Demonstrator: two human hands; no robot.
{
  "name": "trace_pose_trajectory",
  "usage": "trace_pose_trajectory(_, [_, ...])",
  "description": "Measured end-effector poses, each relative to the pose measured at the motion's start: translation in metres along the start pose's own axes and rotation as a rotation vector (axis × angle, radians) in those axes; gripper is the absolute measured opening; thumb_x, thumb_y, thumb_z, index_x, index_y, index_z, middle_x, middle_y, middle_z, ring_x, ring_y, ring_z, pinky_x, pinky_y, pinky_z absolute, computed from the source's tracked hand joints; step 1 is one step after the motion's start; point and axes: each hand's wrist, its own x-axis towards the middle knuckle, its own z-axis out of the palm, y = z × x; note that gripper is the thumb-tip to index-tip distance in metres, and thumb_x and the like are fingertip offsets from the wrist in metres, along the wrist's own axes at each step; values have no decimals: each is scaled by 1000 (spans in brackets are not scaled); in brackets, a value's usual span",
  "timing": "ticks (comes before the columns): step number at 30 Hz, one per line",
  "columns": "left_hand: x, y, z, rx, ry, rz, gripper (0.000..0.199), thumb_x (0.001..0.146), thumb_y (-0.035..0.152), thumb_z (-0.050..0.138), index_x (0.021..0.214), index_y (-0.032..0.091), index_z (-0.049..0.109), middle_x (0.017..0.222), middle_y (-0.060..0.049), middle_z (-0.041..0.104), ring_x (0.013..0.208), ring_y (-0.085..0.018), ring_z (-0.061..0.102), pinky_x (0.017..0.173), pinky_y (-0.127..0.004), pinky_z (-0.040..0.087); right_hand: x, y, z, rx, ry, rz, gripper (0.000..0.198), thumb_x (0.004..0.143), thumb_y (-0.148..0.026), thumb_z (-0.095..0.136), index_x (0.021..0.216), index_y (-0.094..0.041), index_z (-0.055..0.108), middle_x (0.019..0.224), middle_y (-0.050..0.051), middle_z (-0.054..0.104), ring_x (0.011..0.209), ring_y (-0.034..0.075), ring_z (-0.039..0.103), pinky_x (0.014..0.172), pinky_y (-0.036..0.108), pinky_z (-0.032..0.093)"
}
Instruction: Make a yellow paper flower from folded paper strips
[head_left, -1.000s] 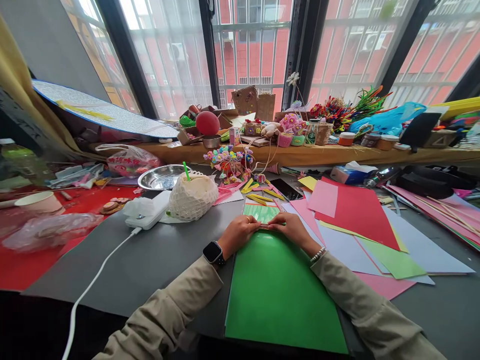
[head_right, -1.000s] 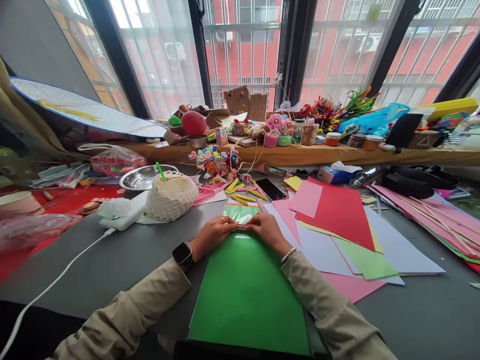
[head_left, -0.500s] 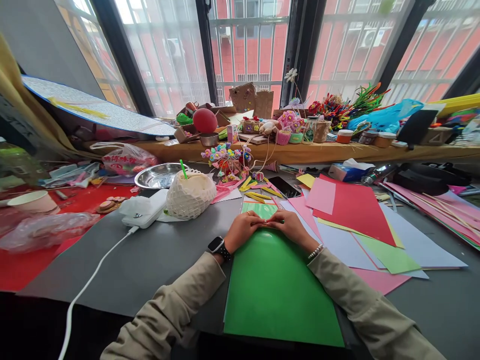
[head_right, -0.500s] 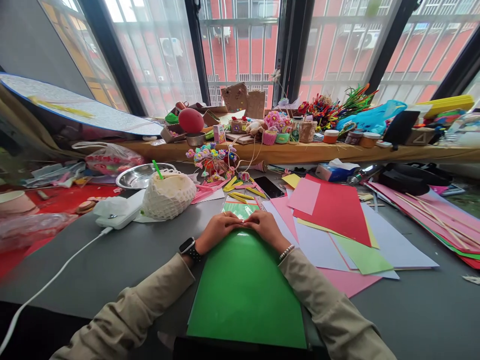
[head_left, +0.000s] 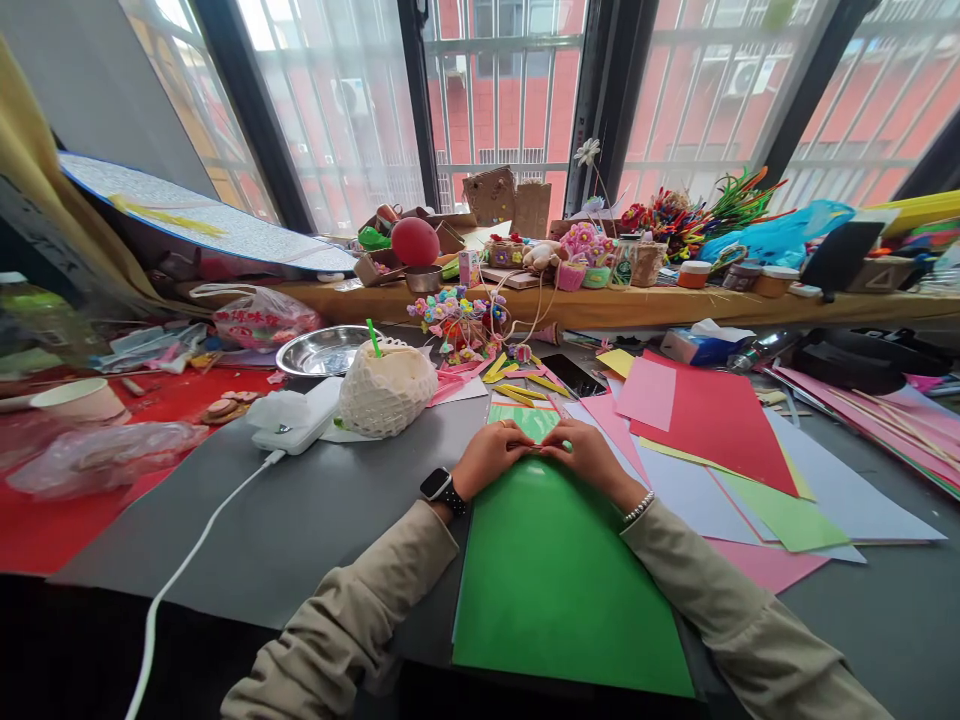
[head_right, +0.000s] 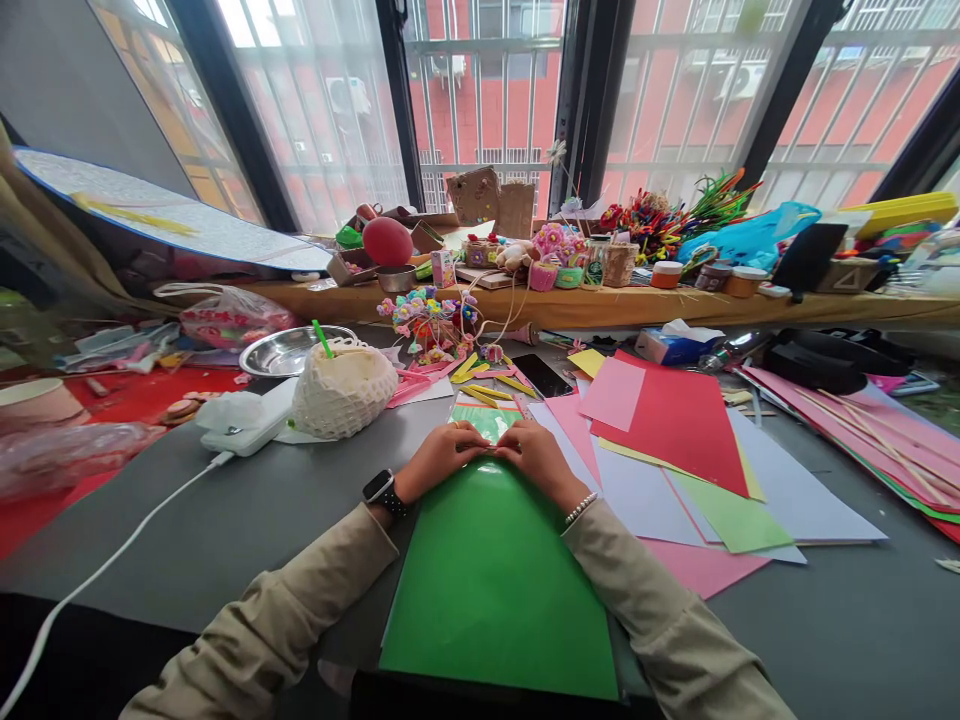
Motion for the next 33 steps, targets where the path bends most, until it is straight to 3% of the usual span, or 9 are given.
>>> trace_pose_trajectory(6, [14, 11, -11, 248, -176, 43, 19, 74, 29, 54, 81, 17, 67, 79, -5, 63, 72, -15, 55, 62, -23, 39, 1, -2, 0, -31, 0, -16, 11, 72, -27, 59, 69, -18, 65, 70, 5, 60, 69, 16, 55, 63, 26, 42])
trace_pose_trajectory(18, [15, 15, -6, 335, -155, 3, 18, 75, 27, 53, 78, 20, 69, 74, -3, 61, 71, -13, 54, 60, -22, 36, 0, -9, -8, -79, -38, -22, 9, 72, -24, 60, 74, -17, 65, 76, 5, 62, 69, 15, 57, 64, 26, 43])
trace_pose_trajectory(22, [14, 17, -7, 352, -161, -8, 18, 76, 26, 52, 80, 21, 68, 77, -2, 62, 73, -13, 54, 60, -21, 35, 0, -6, -25, -164, 62, -69, 15, 74, -26, 57, 83, -16, 63, 86, 6, 62, 80, 17, 56, 71, 27, 43])
trace_pose_trajectory(26, [14, 17, -7, 356, -175, -25, 17, 75, 27, 53, 82, 21, 68, 78, -2, 62, 73, -12, 54, 58, -21, 34, 16, 21, -54, -322, 187, 27, 19, 79, -26, 49, 77, -16, 64, 83, 7, 62, 82, 19, 54, 72, 28, 41])
trace_pose_trajectory(28, [14, 17, -6, 357, -176, -37, 17, 75, 27, 53, 82, 22, 68, 80, -1, 63, 74, -13, 54, 57, -22, 33, 29, 42, -66, -443, 244, 145, 22, 79, -26, 47, 78, -14, 65, 82, 9, 62, 83, 20, 54, 72, 29, 40])
trace_pose_trajectory(30, [13, 16, -6, 355, -178, -43, 18, 76, 29, 52, 82, 22, 68, 82, -1, 62, 75, -13, 55, 58, -22, 33, 42, 64, -71, -531, 208, 265, 25, 81, -24, 42, 84, -13, 65, 84, 9, 63, 83, 20, 55, 72, 28, 40])
trace_pose_trajectory(33, [13, 17, -6, 351, -182, -45, 19, 76, 31, 52, 83, 23, 67, 82, -1, 62, 75, -12, 54, 59, -22, 33, 62, 90, -68, -608, 37, 329, 30, 82, -20, 37, 99, -15, 61, 100, 8, 63, 94, 17, 54, 78, 25, 39])
